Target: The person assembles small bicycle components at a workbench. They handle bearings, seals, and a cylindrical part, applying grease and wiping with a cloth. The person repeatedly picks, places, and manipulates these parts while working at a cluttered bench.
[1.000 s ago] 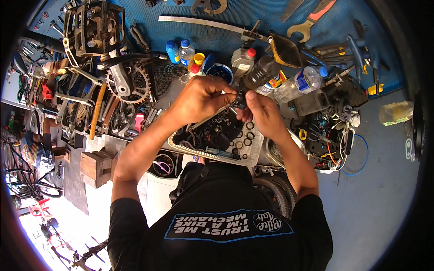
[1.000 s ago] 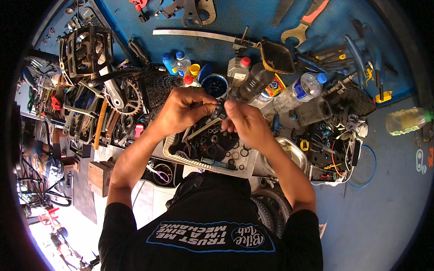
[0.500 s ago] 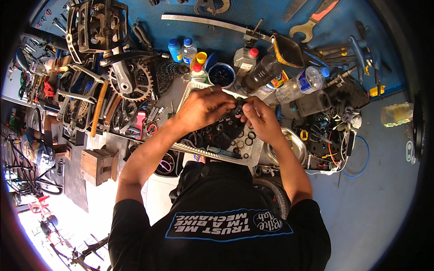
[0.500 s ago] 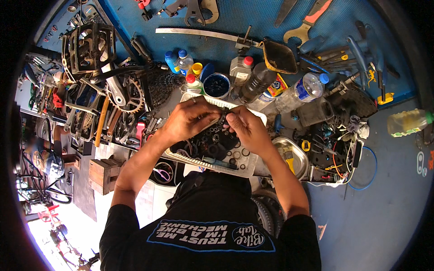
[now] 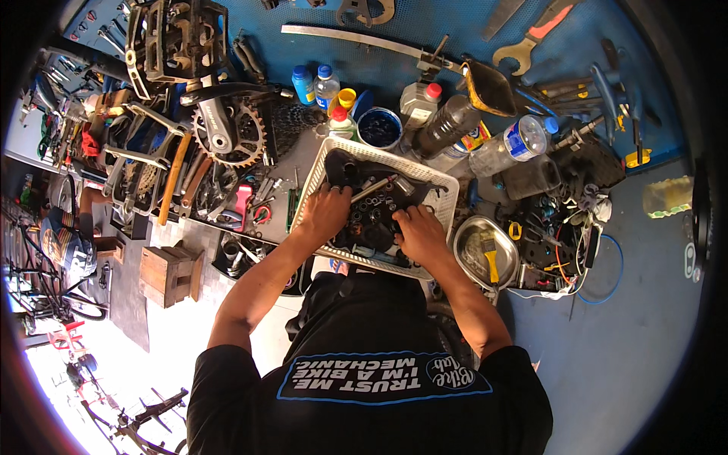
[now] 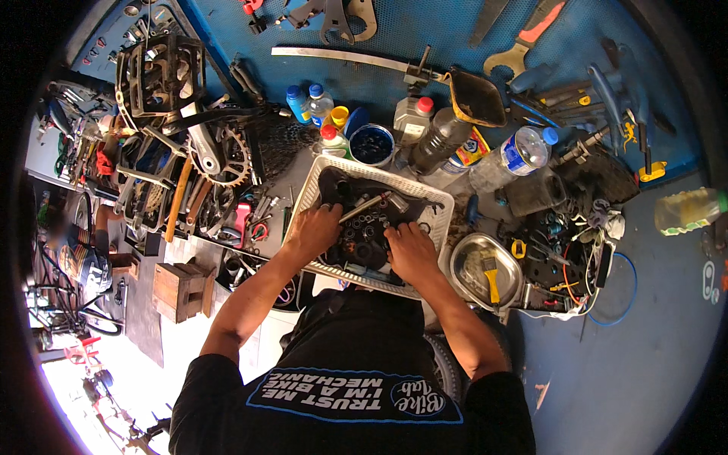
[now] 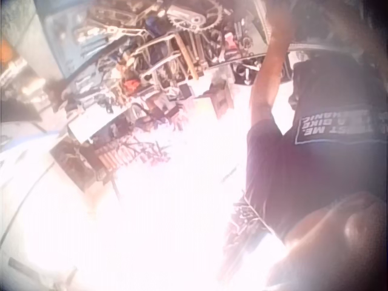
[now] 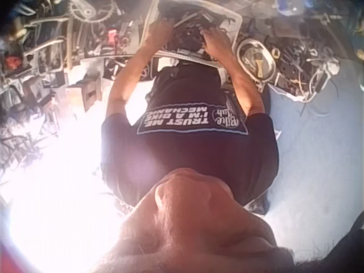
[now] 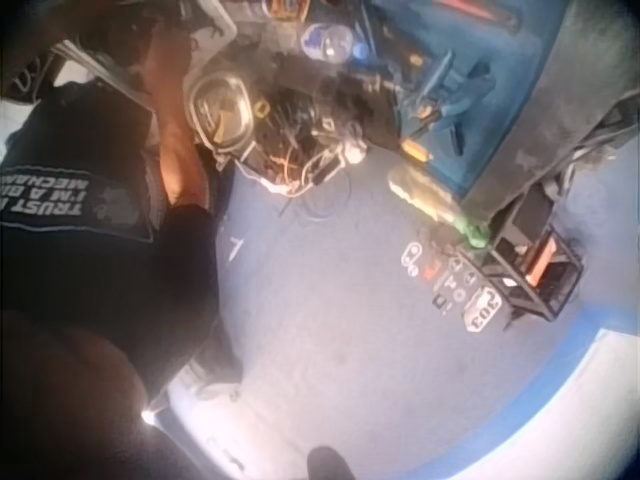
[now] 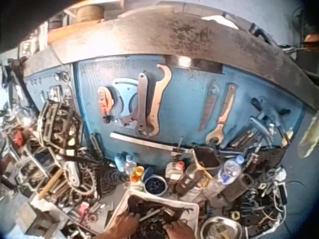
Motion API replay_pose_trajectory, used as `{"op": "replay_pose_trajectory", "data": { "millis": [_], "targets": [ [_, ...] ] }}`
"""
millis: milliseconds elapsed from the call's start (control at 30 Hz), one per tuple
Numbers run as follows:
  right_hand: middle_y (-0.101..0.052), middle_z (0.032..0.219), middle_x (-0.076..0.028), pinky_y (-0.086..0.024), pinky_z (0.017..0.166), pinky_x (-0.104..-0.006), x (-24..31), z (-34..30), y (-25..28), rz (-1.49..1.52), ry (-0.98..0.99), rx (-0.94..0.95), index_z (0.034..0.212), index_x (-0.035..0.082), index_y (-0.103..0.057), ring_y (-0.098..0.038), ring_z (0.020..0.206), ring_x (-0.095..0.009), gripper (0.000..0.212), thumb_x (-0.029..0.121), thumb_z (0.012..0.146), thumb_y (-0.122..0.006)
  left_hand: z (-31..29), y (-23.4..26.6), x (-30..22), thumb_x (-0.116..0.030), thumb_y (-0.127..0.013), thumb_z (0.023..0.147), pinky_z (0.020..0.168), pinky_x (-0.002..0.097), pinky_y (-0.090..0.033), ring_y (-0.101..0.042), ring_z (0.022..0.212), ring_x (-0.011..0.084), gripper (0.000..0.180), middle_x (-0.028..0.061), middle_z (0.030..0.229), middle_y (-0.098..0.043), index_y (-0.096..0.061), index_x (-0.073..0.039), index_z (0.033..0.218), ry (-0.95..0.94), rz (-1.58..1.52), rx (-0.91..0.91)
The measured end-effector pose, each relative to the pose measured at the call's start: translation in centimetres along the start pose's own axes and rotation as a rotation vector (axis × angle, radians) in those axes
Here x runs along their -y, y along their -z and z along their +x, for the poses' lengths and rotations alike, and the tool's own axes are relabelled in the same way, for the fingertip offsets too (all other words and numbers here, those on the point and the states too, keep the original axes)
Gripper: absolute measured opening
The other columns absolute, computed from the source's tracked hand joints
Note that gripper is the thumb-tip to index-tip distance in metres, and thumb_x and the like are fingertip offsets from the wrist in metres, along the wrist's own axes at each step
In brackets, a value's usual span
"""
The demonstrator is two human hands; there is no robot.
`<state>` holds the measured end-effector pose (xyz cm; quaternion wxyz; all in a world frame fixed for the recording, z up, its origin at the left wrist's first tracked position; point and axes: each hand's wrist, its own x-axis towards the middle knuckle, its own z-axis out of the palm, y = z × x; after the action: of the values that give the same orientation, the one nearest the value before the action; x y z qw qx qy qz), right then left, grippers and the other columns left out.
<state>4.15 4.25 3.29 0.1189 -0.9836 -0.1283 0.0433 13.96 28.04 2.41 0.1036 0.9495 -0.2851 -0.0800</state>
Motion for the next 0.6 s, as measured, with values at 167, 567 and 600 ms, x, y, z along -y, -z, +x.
{"op": "replay_pose_trajectory", "data": {
  "millis": [167, 567, 600],
  "targets": [
    [-0.061, 0.105, -0.012, -0.051, 0.090, -0.0477, 0.0, -0.1, -1.1, -0.010, 0.002, -0.016, 0.123, 0.006, -0.064, -0.059, 0.108, -0.033, 0.043, 0.014, 0.084, -0.080, -0.9, -0.8, 0.7, -0.004, -0.069, 0.083, 0.086, 0.0503, -0.060, -0.070, 0.099, 0.0426, 0.017, 0.0238, 0.099, -0.071, -0.062, 0.001, 0.098, -0.021, -0.183, -0.088],
    [-0.061, 0.110, -0.011, -0.047, 0.096, -0.0467, 0.1, -0.8, -0.6, 0.011, -0.088, 0.007, 0.124, 0.010, -0.062, -0.057, 0.112, -0.033, 0.043, 0.020, 0.087, -0.080, -7.0, 4.9, 0.9, -0.007, -0.070, 0.082, 0.081, 0.0535, -0.059, -0.070, 0.093, 0.0465, 0.025, 0.0291, 0.097, -0.070, -0.062, 0.005, 0.102, 0.357, -0.281, -0.128],
    [-0.062, 0.109, -0.011, -0.048, 0.095, -0.0467, 0.2, -0.7, -0.6, 0.009, -0.077, -0.008, 0.122, 0.010, -0.063, -0.058, 0.111, -0.033, 0.042, 0.020, 0.086, -0.081, -6.7, 4.7, 0.7, -0.008, -0.069, 0.083, 0.081, 0.0536, -0.060, -0.070, 0.094, 0.0465, 0.024, 0.0290, 0.097, -0.070, -0.061, 0.005, 0.101, 0.377, -0.239, -0.107]
  ]
}}
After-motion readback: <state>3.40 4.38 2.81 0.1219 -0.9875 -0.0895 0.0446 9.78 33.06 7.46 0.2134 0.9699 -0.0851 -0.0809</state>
